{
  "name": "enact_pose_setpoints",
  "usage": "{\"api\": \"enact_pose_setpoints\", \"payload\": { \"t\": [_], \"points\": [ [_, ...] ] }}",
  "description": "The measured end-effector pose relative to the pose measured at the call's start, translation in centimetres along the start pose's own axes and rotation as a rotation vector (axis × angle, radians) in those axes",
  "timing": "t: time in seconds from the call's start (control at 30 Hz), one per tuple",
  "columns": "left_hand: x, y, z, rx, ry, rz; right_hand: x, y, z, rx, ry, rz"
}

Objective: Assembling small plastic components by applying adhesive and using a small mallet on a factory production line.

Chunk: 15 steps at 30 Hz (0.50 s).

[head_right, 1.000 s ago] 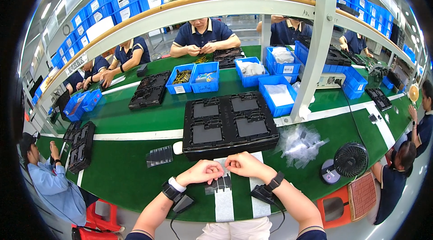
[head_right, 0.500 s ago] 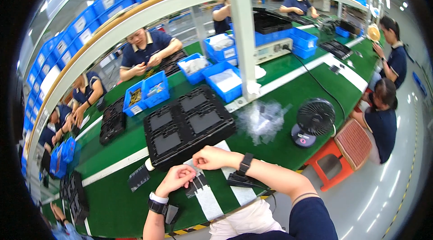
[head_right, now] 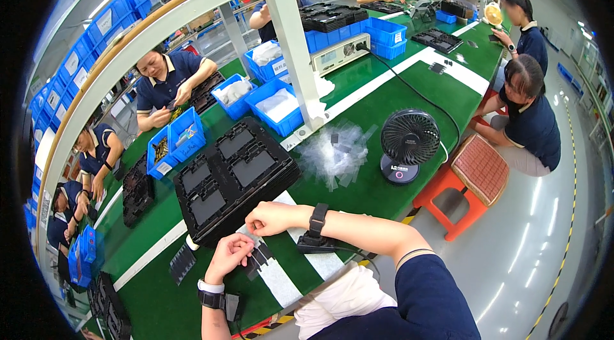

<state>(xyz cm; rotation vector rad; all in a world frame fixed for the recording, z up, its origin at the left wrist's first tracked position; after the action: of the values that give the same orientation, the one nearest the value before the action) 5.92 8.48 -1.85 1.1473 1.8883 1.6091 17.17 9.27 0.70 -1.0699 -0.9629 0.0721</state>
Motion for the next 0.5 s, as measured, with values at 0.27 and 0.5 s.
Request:
{"api": "enact_pose_setpoints", "payload": {
  "t": [0.27,0.5],
  "points": [
    [0.11,0.09,-0.16,0.007,0.008,0.009,-0.29,0.19,0.24,0.002,-0.020,0.009],
    [0.18,-0.04,-0.30,0.005,0.019,0.034,-0.21,0.07,0.18,0.008,-0.006,0.021]
  ]
}}
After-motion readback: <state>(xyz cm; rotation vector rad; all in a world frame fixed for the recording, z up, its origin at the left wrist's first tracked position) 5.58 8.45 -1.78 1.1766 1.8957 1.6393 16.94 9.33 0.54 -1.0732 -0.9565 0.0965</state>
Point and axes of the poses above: each hand's wrist, its own z-axis towards the middle knuckle, its own x-axis out of the back of the hand, y = z × x, the point moved 8 cm from there along z, towards the middle knuckle, and after that the axes turned 7 degrees about -y, right-handed, at the moved point
